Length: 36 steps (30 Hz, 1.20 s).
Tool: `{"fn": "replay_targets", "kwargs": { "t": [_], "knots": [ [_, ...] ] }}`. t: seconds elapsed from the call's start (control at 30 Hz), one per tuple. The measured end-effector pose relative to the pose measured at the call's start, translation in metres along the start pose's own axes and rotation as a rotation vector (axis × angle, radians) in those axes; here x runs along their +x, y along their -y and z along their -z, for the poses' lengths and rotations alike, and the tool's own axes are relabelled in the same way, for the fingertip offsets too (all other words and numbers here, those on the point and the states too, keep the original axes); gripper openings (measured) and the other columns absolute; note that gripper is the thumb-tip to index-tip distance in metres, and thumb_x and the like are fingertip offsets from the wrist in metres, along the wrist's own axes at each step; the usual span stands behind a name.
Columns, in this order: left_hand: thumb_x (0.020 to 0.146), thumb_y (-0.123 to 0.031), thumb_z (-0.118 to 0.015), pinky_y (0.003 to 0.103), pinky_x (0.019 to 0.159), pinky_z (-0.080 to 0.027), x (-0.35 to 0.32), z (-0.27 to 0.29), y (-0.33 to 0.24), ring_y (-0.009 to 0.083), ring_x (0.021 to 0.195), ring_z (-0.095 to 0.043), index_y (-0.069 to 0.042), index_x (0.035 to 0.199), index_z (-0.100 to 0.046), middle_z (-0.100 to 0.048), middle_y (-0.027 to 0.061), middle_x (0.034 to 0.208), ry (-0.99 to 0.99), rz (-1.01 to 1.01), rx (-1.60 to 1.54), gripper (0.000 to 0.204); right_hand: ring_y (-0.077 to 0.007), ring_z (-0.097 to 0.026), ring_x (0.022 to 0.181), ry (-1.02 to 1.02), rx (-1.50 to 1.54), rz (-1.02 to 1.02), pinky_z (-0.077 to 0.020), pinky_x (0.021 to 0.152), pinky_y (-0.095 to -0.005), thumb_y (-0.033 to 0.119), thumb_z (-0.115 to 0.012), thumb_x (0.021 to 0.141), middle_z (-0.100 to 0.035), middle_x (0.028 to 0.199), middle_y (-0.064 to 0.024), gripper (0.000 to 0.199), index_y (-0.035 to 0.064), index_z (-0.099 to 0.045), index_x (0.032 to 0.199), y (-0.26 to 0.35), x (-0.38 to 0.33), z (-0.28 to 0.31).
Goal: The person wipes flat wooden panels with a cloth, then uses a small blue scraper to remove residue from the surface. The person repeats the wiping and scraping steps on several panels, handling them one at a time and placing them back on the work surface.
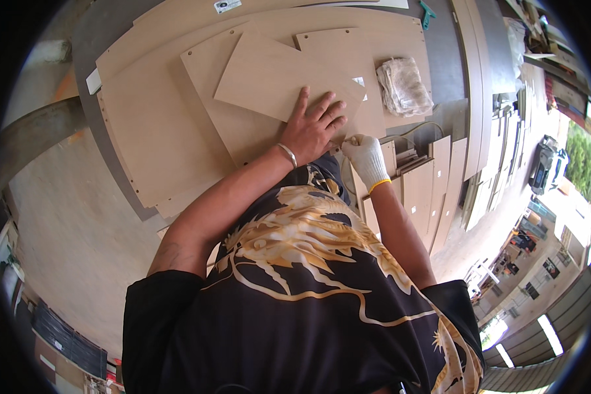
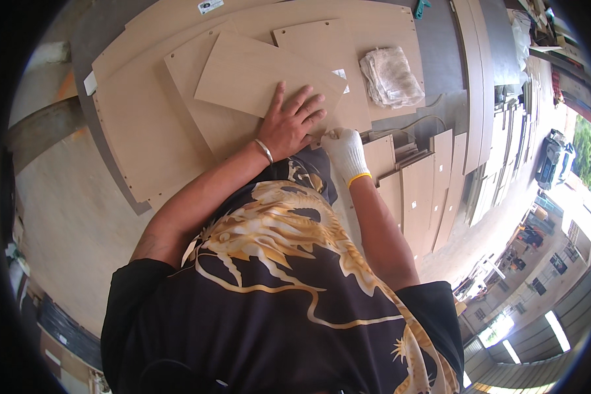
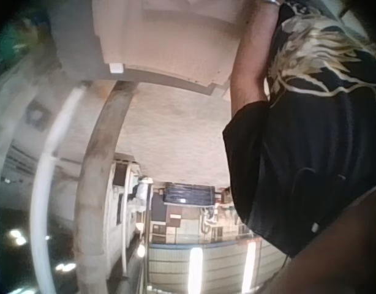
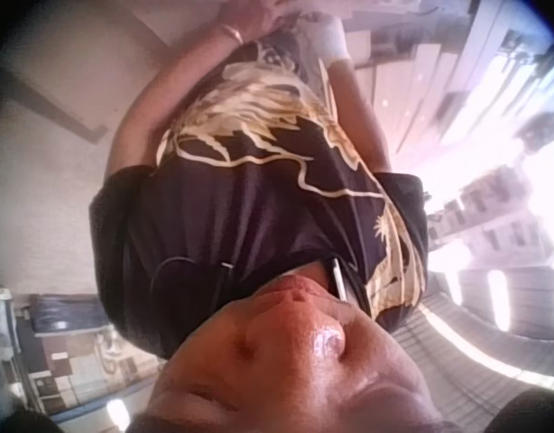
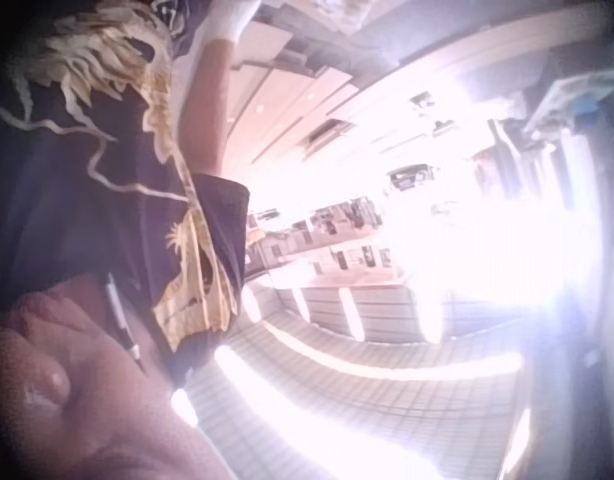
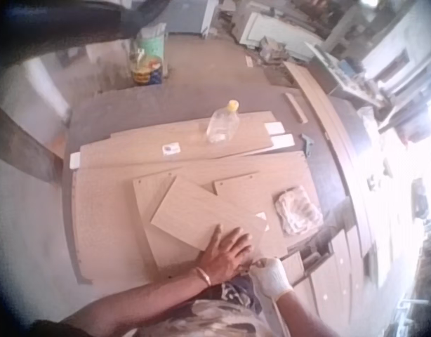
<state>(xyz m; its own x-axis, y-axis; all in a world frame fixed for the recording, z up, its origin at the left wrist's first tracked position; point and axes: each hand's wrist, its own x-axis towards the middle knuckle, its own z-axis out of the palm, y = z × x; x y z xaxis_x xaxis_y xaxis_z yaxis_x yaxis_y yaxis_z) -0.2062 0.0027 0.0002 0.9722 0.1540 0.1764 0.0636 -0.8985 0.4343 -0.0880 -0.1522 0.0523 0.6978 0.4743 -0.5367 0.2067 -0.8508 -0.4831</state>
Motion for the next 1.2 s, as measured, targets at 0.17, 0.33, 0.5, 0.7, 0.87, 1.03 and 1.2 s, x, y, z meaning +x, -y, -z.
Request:
{"fn": "replay_targets", "kwargs": {
  "t": [0.17, 0.33, 0.5, 0.7, 0.87, 1.03, 1.2],
  "knots": [
    [0.084, -0.035, -0.078, 0.071, 0.127, -0.015, -0.001, -0.005, 0.0, 0.0264, 0.156, -0.034, -0.019, 0.136, -0.072, -0.054, 0.0004, 0.158, -0.033, -0.002, -0.026, 0.054, -0.0437, -0.064, 0.063, -0.004, -0.038, -0.073, -0.054, 0.067, -0.0474, 0.021, -0.066, 0.083, -0.062, 0.07, -0.0311, 0.03, -0.0075, -0.073, 0.084, 0.006, 0.0, -0.004],
    [0.086, -0.034, -0.075, 0.073, 0.126, -0.015, 0.0, -0.007, 0.0, 0.0274, 0.156, -0.035, -0.019, 0.133, -0.074, -0.055, 0.001, 0.157, -0.027, -0.008, -0.007, 0.049, -0.0483, -0.07, 0.083, -0.024, -0.213, -0.037, -0.0575, 0.075, -0.0503, 0.026, -0.068, 0.084, -0.068, 0.082, -0.0319, 0.032, -0.0046, -0.076, 0.086, 0.011, 0.001, -0.007],
    [0.098, -0.028, -0.058, 0.073, 0.126, -0.011, 0.001, -0.007, 0.0, 0.0275, 0.156, -0.037, -0.02, 0.135, -0.073, -0.056, 0.0008, 0.158, -0.026, -0.005, -0.006, 0.041, -0.048, -0.071, 0.084, -0.043, -0.279, -0.003, -0.0586, 0.077, -0.0508, 0.029, -0.069, 0.087, -0.07, 0.085, -0.0307, 0.033, -0.003, -0.077, 0.085, 0.013, 0.0, -0.01],
    [0.088, -0.037, -0.073, 0.075, 0.124, -0.014, 0.001, -0.01, 0.001, 0.0282, 0.156, -0.036, -0.021, 0.135, -0.072, -0.055, 0.0005, 0.159, -0.031, -0.018, 0.005, 0.05, -0.0461, -0.072, 0.085, -0.044, -0.354, -0.01, -0.0589, 0.079, -0.0508, 0.028, -0.069, 0.088, -0.072, 0.087, -0.0288, 0.032, -0.002, -0.078, 0.087, 0.012, 0.001, -0.021],
    [0.083, -0.041, -0.08, 0.076, 0.124, -0.014, 0.003, -0.007, 0.002, 0.0284, 0.156, -0.034, -0.022, 0.139, -0.07, -0.052, 0.0005, 0.161, 0.025, -0.032, 0.004, 0.06, -0.0431, -0.074, 0.084, -0.102, -0.355, 0.033, -0.0606, 0.077, -0.0495, 0.032, -0.071, 0.088, -0.075, 0.088, -0.0234, 0.028, 0.0049, -0.08, 0.091, -0.003, 0.003, -0.021],
    [0.085, -0.042, -0.08, 0.075, 0.125, -0.013, 0.003, 0.001, 0.003, 0.0287, 0.158, -0.031, -0.021, 0.144, -0.067, -0.048, -0.0001, 0.164, 0.079, -0.039, -0.011, 0.064, -0.0111, -0.061, 0.059, 0.018, 0.62, -0.212, -0.0476, 0.055, -0.0296, 0.013, -0.066, 0.097, -0.066, 0.069, -0.0043, 0.018, 0.0002, -0.077, 0.095, -0.02, -0.018, -0.016],
    [0.085, -0.042, -0.08, 0.074, 0.126, -0.008, 0.004, 0.002, 0.003, 0.0295, 0.159, -0.029, -0.02, 0.146, -0.066, -0.045, 0.0005, 0.167, 0.117, -0.03, -0.024, 0.066, -0.0049, -0.048, 0.053, 0.021, 0.798, -0.234, -0.0372, 0.047, -0.0227, 0.015, -0.065, 0.101, -0.061, 0.071, 0.0016, 0.021, -0.0032, -0.074, 0.106, -0.018, -0.034, -0.03]
  ]
}}
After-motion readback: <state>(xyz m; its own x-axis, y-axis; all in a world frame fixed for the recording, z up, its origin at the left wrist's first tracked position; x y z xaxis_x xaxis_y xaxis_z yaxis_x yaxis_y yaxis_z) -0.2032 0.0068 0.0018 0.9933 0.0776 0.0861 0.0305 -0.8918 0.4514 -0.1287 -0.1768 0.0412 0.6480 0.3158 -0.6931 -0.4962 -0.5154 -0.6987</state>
